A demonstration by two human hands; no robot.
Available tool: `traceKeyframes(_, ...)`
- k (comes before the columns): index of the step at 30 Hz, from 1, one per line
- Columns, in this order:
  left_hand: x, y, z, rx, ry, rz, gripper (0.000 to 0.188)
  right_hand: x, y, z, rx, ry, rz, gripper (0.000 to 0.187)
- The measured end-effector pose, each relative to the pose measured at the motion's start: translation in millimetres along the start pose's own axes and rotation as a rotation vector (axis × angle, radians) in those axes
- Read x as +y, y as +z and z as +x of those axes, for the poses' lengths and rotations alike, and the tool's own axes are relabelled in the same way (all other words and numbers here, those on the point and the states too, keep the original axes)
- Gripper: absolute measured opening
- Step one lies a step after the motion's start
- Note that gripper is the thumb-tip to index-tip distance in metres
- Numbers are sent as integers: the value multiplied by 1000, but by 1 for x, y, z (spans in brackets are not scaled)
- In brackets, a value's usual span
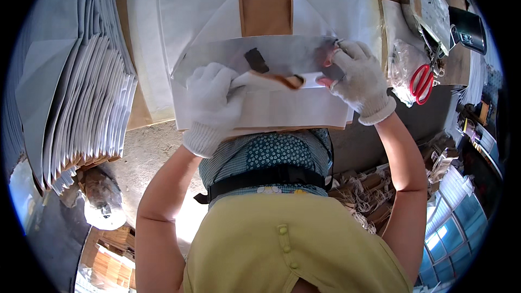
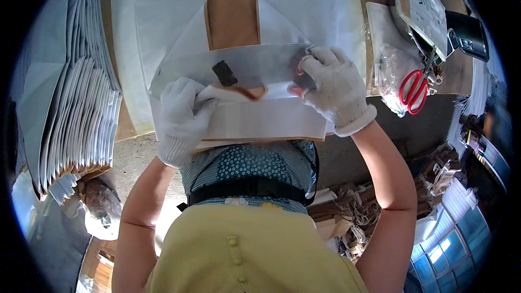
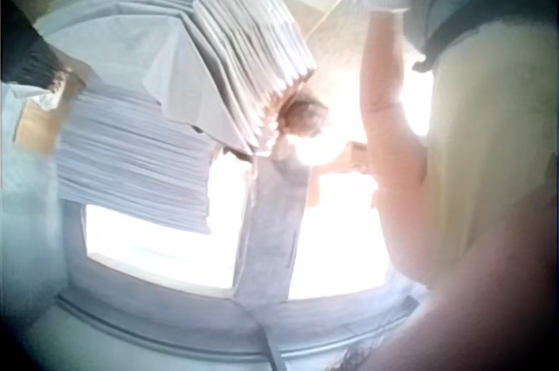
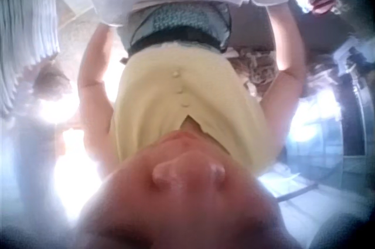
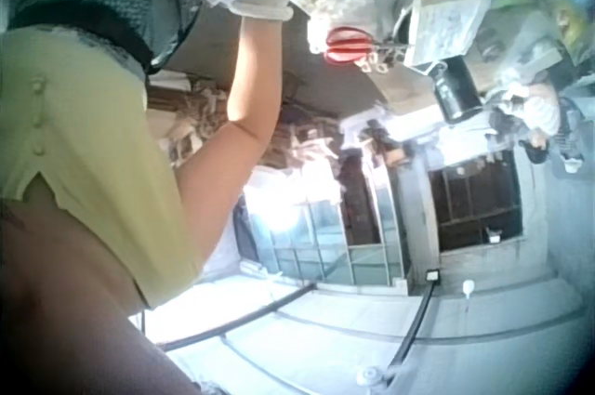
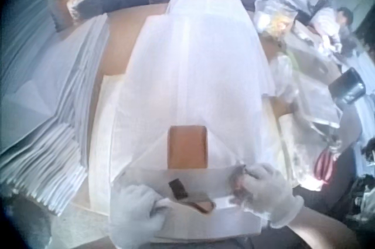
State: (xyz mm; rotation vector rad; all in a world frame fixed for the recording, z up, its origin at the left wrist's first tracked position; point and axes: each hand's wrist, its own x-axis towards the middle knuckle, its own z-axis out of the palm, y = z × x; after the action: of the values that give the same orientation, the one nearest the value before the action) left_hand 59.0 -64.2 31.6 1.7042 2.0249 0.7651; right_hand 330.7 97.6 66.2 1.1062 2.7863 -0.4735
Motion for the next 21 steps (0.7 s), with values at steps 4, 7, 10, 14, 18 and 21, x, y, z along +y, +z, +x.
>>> traceKeyframes(4,6,-23,34,-13,-72,139,40,-3,-3,21,-38,22,-31,61)
traceKeyframes(7,10,-25,59,126,-141,113,61,-3,-3,29,97,27,-84,79)
traceKeyframes(10,-5,-19,81,-26,-289,-161,61,-1,-1,37,117,119,-96,95)
traceKeyframes(14,-19,-14,85,-202,-301,-146,45,-1,-6,39,-20,237,-22,101)
traceKeyframes(18,-7,-7,72,-113,-248,-218,26,5,9,19,48,191,97,82)
traceKeyframes(21,2,-5,60,-42,-207,-126,27,2,23,5,149,118,98,58)
